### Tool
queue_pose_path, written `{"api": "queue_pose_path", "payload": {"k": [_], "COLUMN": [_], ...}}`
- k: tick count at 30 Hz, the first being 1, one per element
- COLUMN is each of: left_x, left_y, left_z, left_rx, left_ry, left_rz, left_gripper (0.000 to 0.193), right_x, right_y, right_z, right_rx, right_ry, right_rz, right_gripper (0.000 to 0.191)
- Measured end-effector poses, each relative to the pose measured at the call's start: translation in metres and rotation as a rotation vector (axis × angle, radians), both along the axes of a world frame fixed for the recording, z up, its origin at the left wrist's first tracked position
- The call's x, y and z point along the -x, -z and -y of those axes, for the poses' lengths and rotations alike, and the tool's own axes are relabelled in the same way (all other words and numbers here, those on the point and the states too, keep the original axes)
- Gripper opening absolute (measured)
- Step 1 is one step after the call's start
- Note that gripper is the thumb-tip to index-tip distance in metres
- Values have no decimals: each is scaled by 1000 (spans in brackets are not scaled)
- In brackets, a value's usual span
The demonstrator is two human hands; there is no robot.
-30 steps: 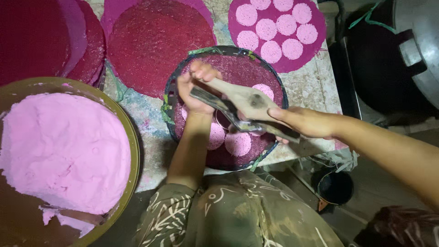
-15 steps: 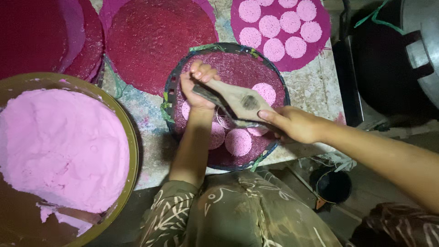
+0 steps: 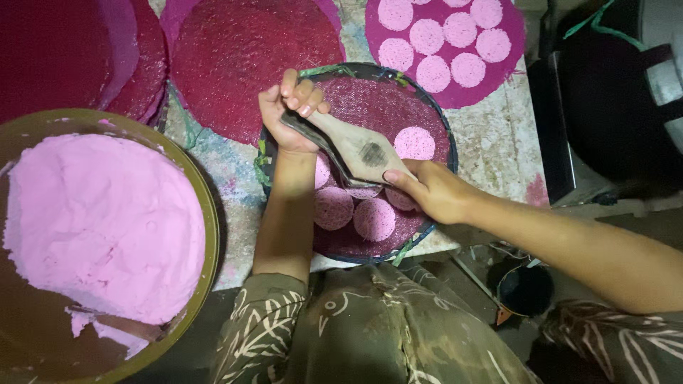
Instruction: The person fills a handheld wooden mold with pink paste from a large basin, presses the mold over a mesh tray to extrude round paste discs, and wipes the mold surface between presses. They periodically lift finished trays of discs aside and continue filling and pressing new batches.
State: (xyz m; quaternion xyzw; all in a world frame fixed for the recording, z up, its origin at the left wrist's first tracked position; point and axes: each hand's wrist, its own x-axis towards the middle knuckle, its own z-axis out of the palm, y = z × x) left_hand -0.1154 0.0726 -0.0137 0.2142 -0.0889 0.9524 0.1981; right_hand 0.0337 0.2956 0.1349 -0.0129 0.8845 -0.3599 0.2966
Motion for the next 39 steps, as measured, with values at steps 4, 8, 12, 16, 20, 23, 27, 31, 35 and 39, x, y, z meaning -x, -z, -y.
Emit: {"api": "queue_pose_path", "payload": {"k": [4,8,12,16,20,23,27,31,35,39], "left_x": [-20,-22,-6,-6,-9,-5,-25,-97,-144,-149], "left_y": [7,2,-7,-10,-21,-34,-40,-27,-20,-29], "left_z": [-13,-36,-32,-28,-32,-15,8,-14,-42,-53], "left_rx": [18,95,134,148,144,252,920,2122,2389,2516], "left_ry": [-20,-80,-107,-83,-91,-141,-197,-439,-680,-667], "left_rz": [133,197,160,140,111,-5,292,-427,-853,-873], "left_gripper": [17,15,18,18,19,24,47,66,106,110], "right_x": [-1,1,2,1,0,-7,-32,-68,-98,-120], "right_y": [-8,-18,-17,-6,8,20,32,36,39,52], "right_z": [-4,-14,-19,-19,-20,-23,-34,-51,-69,-82], "right_rx": [-33,-174,-172,-145,-148,32,295,676,740,685], "right_ry": [82,54,71,85,40,72,-19,312,351,466], "right_rz": [238,148,6,82,-103,-175,-489,-298,-524,-640], "right_gripper": [75,78,71,71,64,60,66,84,87,88]}}
